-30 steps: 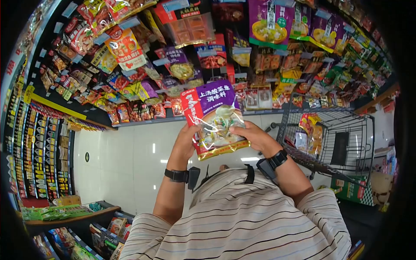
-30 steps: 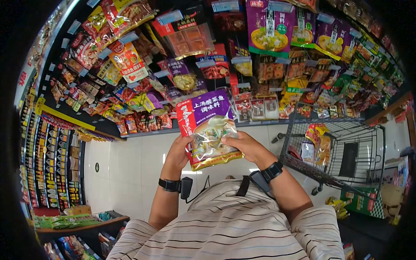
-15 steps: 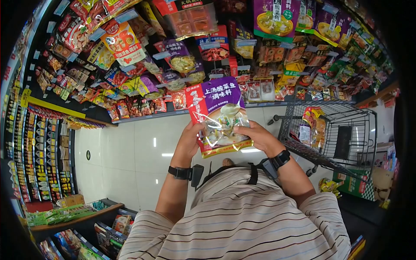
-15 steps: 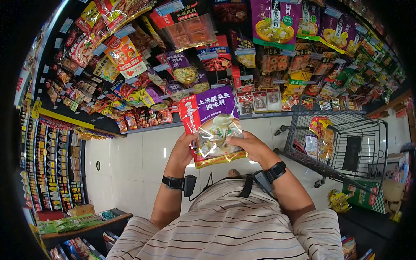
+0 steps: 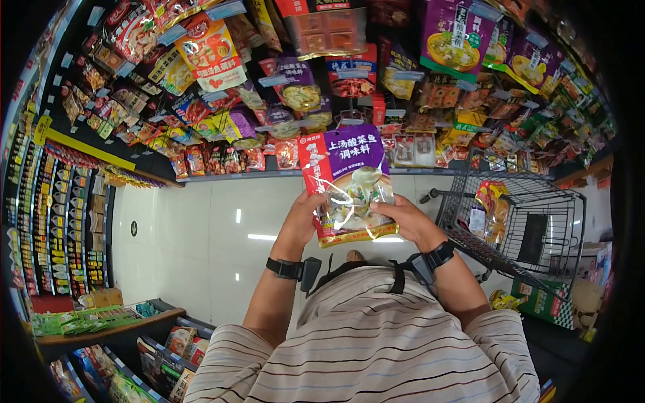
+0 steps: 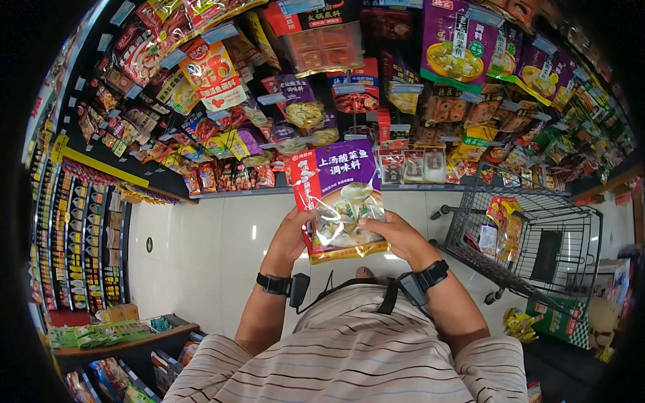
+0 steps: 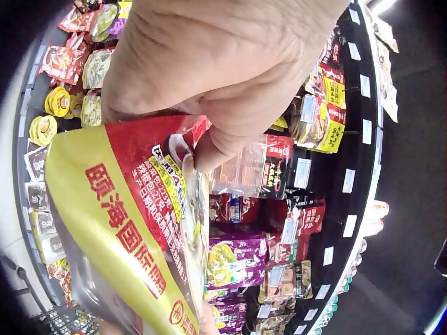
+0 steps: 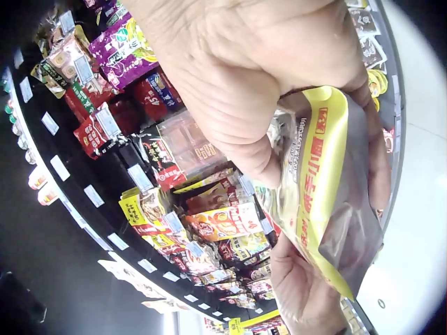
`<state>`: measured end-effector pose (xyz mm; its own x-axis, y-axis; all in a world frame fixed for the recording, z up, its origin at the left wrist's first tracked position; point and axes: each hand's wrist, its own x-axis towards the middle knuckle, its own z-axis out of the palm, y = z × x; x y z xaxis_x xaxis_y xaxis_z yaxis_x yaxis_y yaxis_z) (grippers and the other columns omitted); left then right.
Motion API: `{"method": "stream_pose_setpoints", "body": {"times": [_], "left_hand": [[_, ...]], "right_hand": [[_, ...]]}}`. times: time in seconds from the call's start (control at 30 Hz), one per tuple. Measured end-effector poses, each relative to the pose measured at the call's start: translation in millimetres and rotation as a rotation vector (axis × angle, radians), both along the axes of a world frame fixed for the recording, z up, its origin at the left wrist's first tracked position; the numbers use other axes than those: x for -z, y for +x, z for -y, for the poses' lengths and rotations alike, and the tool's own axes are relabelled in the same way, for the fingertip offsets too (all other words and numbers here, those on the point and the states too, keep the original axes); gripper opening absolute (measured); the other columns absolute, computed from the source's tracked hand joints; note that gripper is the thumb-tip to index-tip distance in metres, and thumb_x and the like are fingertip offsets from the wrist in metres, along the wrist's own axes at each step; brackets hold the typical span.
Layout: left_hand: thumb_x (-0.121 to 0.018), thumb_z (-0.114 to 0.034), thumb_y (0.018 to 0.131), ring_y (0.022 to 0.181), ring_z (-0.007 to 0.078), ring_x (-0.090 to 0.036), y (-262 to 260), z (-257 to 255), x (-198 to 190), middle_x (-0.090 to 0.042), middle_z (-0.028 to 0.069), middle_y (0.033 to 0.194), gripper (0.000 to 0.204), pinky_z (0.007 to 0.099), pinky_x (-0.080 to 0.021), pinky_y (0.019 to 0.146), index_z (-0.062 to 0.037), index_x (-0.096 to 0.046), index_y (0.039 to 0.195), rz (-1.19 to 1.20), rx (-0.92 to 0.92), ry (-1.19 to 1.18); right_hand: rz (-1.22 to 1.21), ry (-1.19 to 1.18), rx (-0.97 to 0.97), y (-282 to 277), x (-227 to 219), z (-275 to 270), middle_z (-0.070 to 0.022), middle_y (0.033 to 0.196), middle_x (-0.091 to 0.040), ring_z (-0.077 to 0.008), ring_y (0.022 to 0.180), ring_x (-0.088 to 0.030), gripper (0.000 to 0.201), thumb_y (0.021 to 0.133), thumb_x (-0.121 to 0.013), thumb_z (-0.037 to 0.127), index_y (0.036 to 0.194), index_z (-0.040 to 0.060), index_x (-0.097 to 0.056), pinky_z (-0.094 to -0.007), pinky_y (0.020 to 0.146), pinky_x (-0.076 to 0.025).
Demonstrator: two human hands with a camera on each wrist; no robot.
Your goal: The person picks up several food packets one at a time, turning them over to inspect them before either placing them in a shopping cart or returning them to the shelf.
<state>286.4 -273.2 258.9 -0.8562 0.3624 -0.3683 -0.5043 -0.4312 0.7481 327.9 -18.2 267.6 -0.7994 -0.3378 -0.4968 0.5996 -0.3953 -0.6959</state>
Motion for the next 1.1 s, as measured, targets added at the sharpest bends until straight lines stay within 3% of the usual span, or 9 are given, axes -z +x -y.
{"method": "stream_pose_setpoints", "body": {"times": [0.27, 0.47, 0.97, 1.1], "left_hand": [[-0.054, -0.009, 0.094, 0.104, 0.0163, -0.062, 1.9, 22.4, -4.1, -0.064, 0.0061, 0.116, 0.034, 0.0332, -0.052, 0.092, -0.0015, -0.053, 0.128, 0.031, -0.077, -0.031], [-0.054, -0.008, 0.094, 0.106, 0.0169, -0.062, -2.1, 36.3, 15.4, -0.063, 0.0076, 0.116, 0.034, 0.0335, -0.052, 0.093, -0.0001, -0.053, 0.127, -0.009, -0.048, -0.021], [-0.058, -0.011, 0.094, 0.107, 0.0165, -0.061, 8.5, 14.0, 33.7, -0.064, 0.0060, 0.118, 0.035, 0.0333, -0.051, 0.093, -0.0005, -0.055, 0.127, 0.162, 0.009, -0.043], [-0.058, -0.012, 0.094, 0.109, 0.0170, -0.061, 7.9, 4.2, 34.3, -0.064, 0.0061, 0.118, 0.036, 0.0340, -0.051, 0.094, -0.0008, -0.054, 0.128, 0.180, 0.032, -0.055]], "right_hand": [[-0.012, -0.023, -0.040, -10.9, 6.4, 24.1, -0.0086, 0.115, -0.065, -0.0155, 0.101, -0.065, 0.040, 0.092, -0.070, 0.016, 0.125, -0.0006, -0.055, -0.0298, 0.088, -0.055], [0.002, -0.025, -0.052, -13.9, 6.5, 31.1, -0.0095, 0.116, -0.064, -0.0166, 0.102, -0.065, 0.043, 0.092, -0.069, 0.015, 0.128, -0.0015, -0.053, -0.0304, 0.089, -0.055], [0.084, 0.018, -0.012, 6.7, 31.7, 9.7, -0.0090, 0.117, -0.064, -0.0158, 0.104, -0.065, 0.047, 0.090, -0.071, 0.015, 0.130, -0.0003, -0.051, -0.0301, 0.089, -0.055], [0.112, -0.013, 0.029, 11.3, 32.3, 3.2, -0.0081, 0.114, -0.066, -0.0155, 0.101, -0.066, 0.041, 0.091, -0.070, 0.013, 0.126, 0.0011, -0.055, -0.0301, 0.086, -0.056]]}}
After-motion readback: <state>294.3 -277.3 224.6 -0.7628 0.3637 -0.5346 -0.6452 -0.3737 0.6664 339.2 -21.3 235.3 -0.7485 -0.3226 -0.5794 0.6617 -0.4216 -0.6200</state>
